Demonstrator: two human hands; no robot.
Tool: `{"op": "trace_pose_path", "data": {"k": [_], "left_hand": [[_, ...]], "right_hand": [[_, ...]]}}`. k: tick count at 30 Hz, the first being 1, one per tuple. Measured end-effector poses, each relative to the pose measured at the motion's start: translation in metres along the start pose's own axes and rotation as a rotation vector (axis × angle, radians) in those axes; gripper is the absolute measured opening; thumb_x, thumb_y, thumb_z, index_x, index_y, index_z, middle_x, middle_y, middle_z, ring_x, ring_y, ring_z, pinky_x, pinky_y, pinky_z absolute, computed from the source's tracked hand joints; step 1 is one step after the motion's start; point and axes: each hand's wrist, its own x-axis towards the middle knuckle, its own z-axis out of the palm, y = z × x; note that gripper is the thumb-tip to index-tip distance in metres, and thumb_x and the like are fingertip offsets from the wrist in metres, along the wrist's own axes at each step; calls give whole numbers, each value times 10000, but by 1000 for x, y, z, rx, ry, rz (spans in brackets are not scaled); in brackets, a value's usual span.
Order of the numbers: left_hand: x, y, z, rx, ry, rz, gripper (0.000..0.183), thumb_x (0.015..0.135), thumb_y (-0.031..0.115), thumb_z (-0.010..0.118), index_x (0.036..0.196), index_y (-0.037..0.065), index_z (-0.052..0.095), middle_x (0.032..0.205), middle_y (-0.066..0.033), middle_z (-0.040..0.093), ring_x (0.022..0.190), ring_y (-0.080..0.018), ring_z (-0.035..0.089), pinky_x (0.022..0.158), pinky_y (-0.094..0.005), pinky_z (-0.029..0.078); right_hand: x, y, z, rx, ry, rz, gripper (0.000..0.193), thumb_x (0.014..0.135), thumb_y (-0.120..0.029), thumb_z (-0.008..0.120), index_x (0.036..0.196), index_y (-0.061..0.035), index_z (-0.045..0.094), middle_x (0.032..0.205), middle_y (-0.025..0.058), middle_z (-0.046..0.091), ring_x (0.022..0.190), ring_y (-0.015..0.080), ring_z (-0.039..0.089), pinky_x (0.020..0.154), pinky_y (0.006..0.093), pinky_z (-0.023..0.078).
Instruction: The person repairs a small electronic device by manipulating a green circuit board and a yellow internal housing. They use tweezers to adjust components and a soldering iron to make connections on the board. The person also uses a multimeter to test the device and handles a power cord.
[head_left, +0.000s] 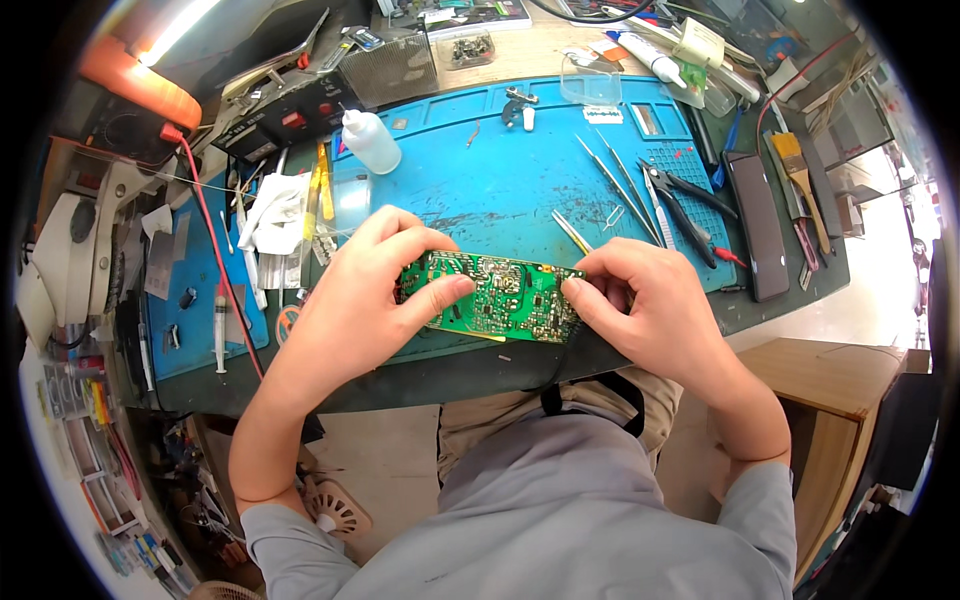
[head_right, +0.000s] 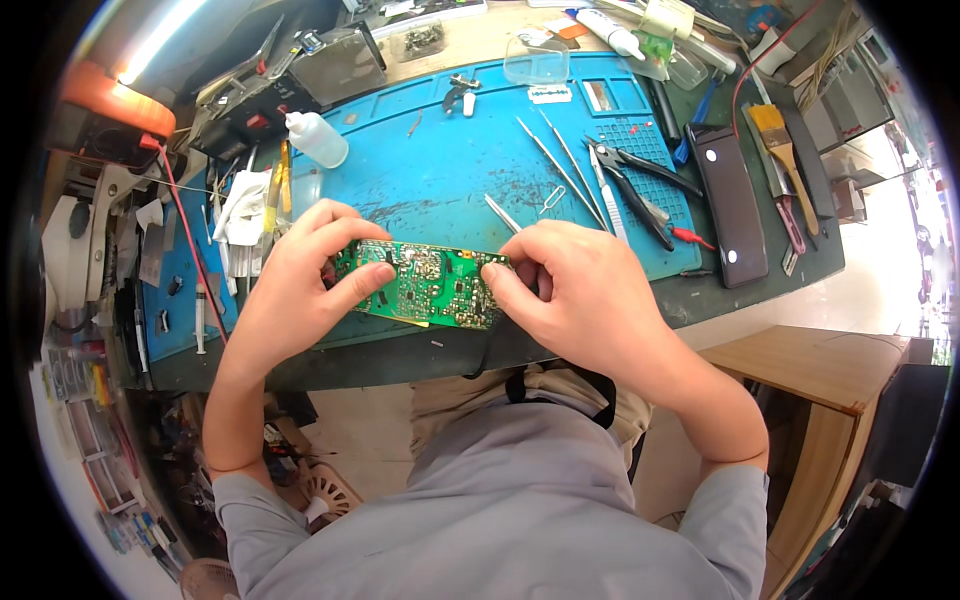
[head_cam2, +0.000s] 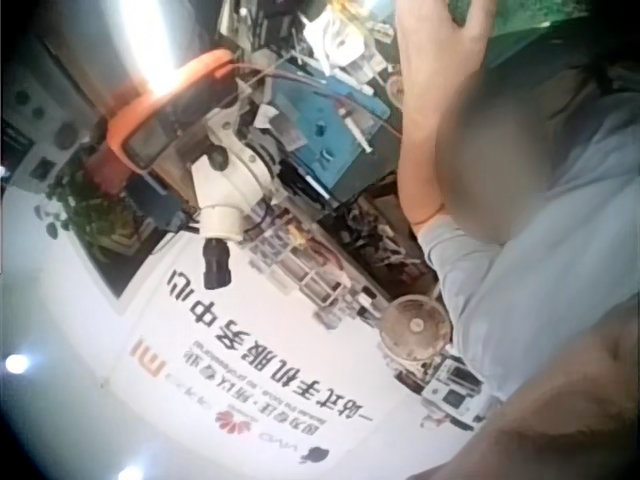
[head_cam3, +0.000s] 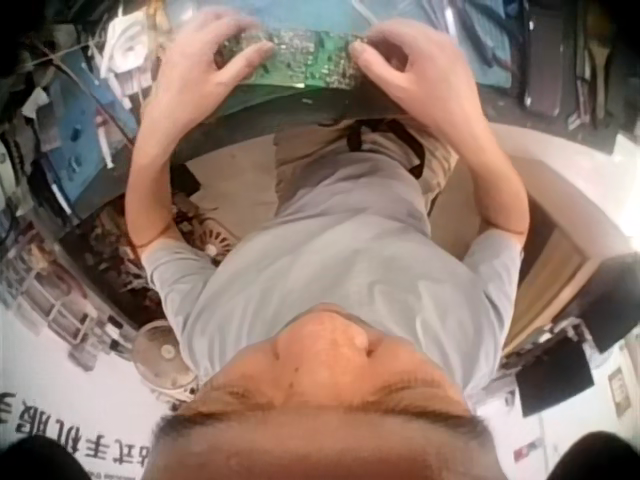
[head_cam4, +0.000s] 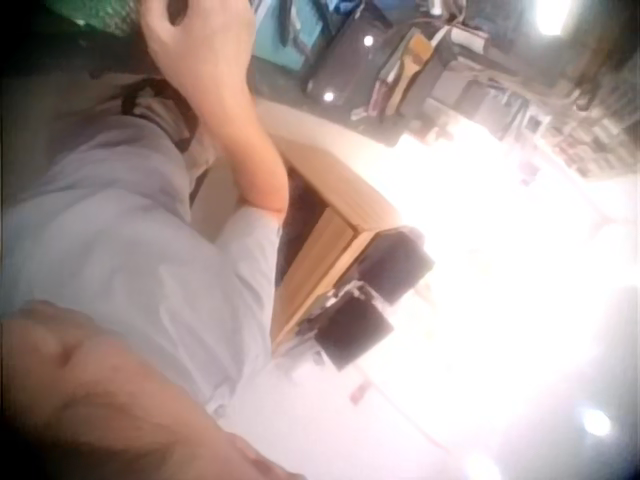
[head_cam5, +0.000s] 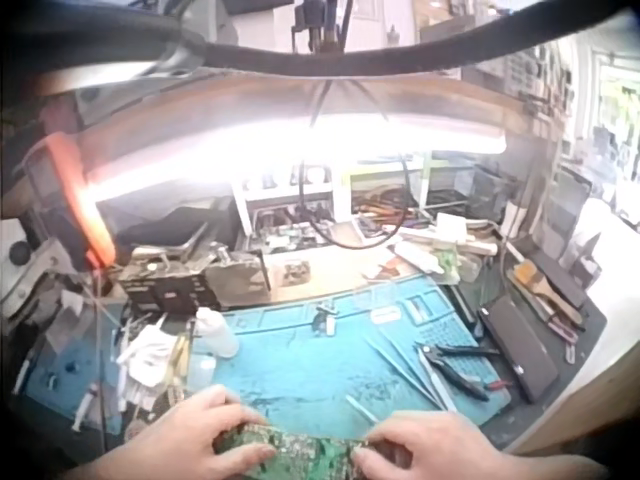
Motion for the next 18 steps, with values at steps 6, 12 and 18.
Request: {"op": "trace_pose_path", "data": {"k": [6, 12, 18], "left_hand": [[0, 2, 11, 257, 175, 127, 341, 844, 204, 808, 1101, 10, 695, 1077, -117, 671, 942, -288, 643, 758, -368, 520], [-2, -3, 17, 266, 214, 142, 421, 763, 210, 854, 1104, 18, 698, 1100, -124, 683, 1000, -315, 637, 853, -407, 523], [0, -8, 5, 176, 33, 282, 777, 654, 402, 877, 1287, 20, 641, 1252, -126, 644, 1152, -339, 584, 995, -461, 458]], "right_hand": [[0, 2, -3, -64, 6, -19, 207, 897, -220, 751, 903, -19, 703, 738, 63, 616, 616, 196, 594, 564, 342, 463], [0, 3, -5, -38, 5, 14, 201, 906, -210, 762, 984, -30, 720, 750, 38, 599, 593, 152, 536, 549, 307, 436], [2, 7, -11, -7, 111, -29, 133, 914, -120, 760, 1006, -28, 731, 750, 36, 597, 565, 118, 509, 529, 282, 408]]}}
